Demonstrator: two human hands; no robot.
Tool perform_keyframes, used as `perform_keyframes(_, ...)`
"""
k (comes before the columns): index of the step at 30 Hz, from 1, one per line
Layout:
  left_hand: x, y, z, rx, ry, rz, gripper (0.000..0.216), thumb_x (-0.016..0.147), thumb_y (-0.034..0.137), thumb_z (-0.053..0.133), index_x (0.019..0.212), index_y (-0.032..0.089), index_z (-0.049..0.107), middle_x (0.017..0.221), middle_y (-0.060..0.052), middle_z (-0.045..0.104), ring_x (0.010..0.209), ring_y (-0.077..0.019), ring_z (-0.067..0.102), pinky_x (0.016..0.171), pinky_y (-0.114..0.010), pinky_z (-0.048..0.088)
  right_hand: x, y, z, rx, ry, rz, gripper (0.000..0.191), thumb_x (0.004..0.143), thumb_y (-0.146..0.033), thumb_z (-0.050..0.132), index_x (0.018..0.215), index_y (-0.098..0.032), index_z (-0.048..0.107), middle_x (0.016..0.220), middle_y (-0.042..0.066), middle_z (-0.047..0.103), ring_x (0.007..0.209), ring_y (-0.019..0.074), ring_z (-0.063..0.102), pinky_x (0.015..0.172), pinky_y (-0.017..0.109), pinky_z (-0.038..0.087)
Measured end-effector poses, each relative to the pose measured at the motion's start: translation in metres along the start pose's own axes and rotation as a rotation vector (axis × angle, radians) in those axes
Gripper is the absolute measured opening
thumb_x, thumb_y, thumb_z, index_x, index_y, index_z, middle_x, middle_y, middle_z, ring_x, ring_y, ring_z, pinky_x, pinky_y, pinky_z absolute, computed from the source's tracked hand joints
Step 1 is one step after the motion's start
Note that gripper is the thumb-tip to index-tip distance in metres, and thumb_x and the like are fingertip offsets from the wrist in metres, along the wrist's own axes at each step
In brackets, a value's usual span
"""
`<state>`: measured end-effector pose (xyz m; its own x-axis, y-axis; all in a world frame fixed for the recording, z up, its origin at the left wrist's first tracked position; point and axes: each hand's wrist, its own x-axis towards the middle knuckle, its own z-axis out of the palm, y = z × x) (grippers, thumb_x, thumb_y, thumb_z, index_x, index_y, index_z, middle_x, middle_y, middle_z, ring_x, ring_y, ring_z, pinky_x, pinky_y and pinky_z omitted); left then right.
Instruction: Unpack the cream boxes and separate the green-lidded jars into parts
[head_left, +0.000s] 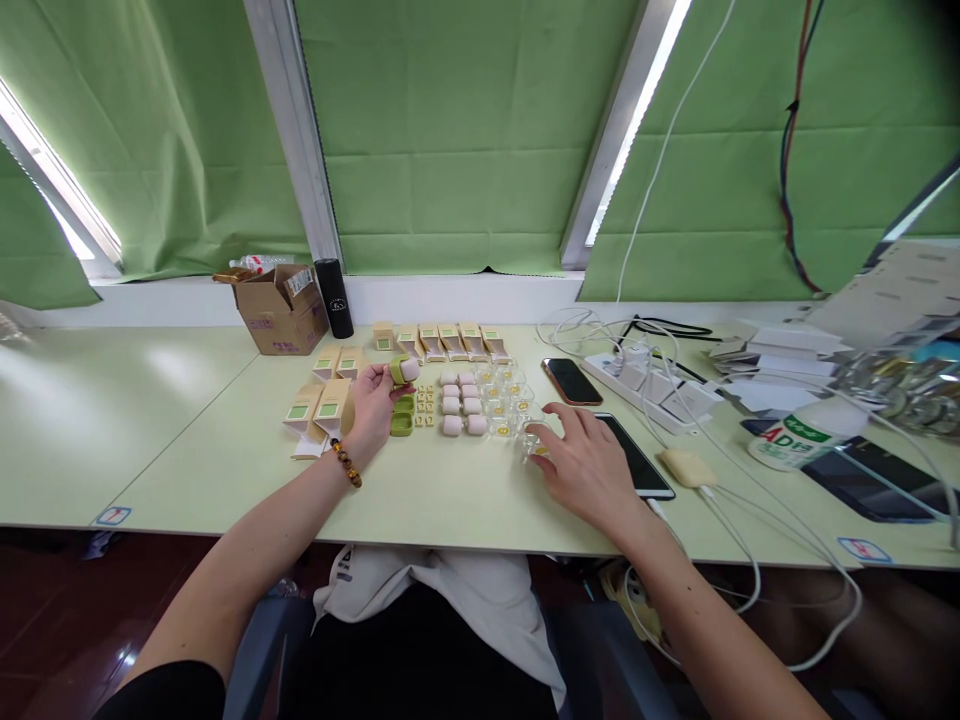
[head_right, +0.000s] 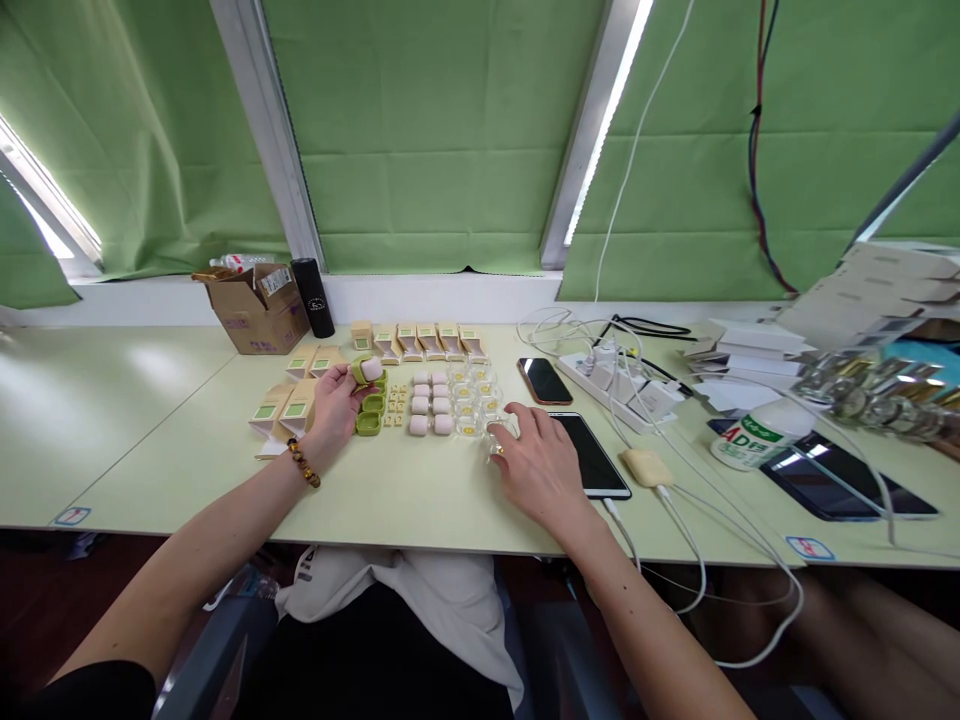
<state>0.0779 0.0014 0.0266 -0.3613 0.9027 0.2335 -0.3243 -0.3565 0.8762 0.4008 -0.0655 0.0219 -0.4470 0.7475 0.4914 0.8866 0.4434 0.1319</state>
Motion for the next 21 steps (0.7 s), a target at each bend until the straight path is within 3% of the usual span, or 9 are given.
perform_keyframes(4,-0.001,0.002,0.001,0.023,0.009,-0.007,0.021,0.095,0.035,0.073,0.092,0.02,0.059,0.089,-0.004,0.073,0.08,-0.0148,0.073,0.065,-0.026,0.062,0.005,-0.01,0.001,0.022,0.03,-0.08,0.022,0.092,-0.027,0.068,0.111,-0.022,0.078,0.148,0.018,0.058,0.14,0.0435,0.045,0.112,0.06,0.044)
perform_keyframes(10,0.0,0.001,0.001,0.027,0.005,0.001,0.021,0.096,0.036,0.073,0.091,0.021,0.059,0.088,-0.003,0.073,0.083,-0.0151,0.074,0.065,-0.026,0.061,0.01,-0.013,0.01,0.035,0.019,-0.081,0.024,0.092,-0.032,0.069,0.113,-0.022,0.077,0.148,0.018,0.057,0.142,0.0437,0.044,0.112,0.062,0.044)
perform_keyframes(15,-0.001,0.0,0.002,0.004,-0.01,0.004,0.02,0.094,0.034,0.074,0.09,0.021,0.059,0.091,-0.005,0.073,0.08,-0.0146,0.073,0.064,-0.026,0.06,0.016,-0.018,0.001,0.073,0.072,-0.073,0.021,0.093,-0.032,0.068,0.109,-0.02,0.075,0.143,0.02,0.059,0.141,0.0437,0.044,0.112,0.061,0.044)
perform_keyframes(21,-0.006,0.003,0.005,-0.059,-0.049,-0.042,0.022,0.09,0.03,0.078,0.09,0.019,0.06,0.089,-0.004,0.073,0.078,-0.0146,0.072,0.064,-0.026,0.059,0.065,-0.038,-0.008,0.433,0.212,-0.104,0.034,0.091,-0.024,0.067,0.126,-0.024,0.066,0.133,0.014,0.066,0.131,0.0387,0.052,0.11,0.058,0.046)
